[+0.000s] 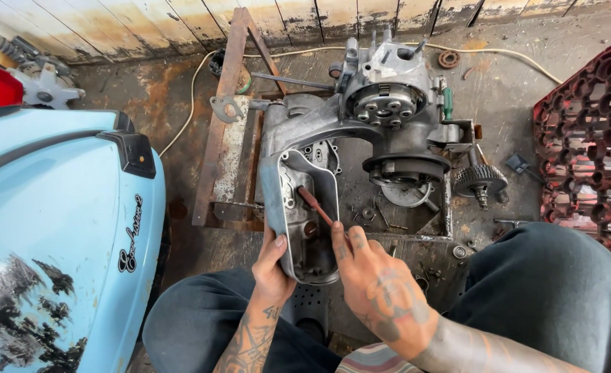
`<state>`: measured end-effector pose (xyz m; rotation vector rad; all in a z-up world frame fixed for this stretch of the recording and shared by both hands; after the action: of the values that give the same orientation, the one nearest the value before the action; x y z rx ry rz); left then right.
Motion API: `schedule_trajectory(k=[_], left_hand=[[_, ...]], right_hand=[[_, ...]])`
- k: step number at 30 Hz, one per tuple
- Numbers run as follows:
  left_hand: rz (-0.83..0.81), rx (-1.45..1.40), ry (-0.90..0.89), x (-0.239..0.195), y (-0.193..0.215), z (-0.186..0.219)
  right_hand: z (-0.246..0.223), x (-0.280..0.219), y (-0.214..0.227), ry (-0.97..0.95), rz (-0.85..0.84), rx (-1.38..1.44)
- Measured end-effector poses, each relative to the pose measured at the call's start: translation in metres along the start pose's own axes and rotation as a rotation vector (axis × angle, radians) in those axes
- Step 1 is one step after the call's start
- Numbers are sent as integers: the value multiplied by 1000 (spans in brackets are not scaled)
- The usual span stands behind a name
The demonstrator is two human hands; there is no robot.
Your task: Cleaning a motorcycle engine casing using a screwdriver to scrape and a brush to scrub grime
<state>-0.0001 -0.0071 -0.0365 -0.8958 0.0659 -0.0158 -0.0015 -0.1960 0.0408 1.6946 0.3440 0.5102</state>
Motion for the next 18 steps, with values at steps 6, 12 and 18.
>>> schedule_trajectory(k=[6, 12, 18], left_hand=[[-55, 107, -13, -4, 0, 1], [-9, 141, -47, -5, 15, 0], [-212, 208, -106, 0, -41, 13]], right_hand=[[19, 1, 13, -18, 195, 60], [12, -6, 19, 82, 35, 288], [10, -4, 19, 43, 50, 456]])
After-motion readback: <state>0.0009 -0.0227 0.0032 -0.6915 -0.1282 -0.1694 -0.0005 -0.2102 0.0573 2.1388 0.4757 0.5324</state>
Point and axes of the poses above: each hand's wrist, its own x-axis towards the middle knuckle, its own y-axis out of the back of the hand, z = x × y, the point moved 1 cm from there along x, towards the middle knuckle, and after that the axes turned 11 degrees about -x, right-handed, at the moved point
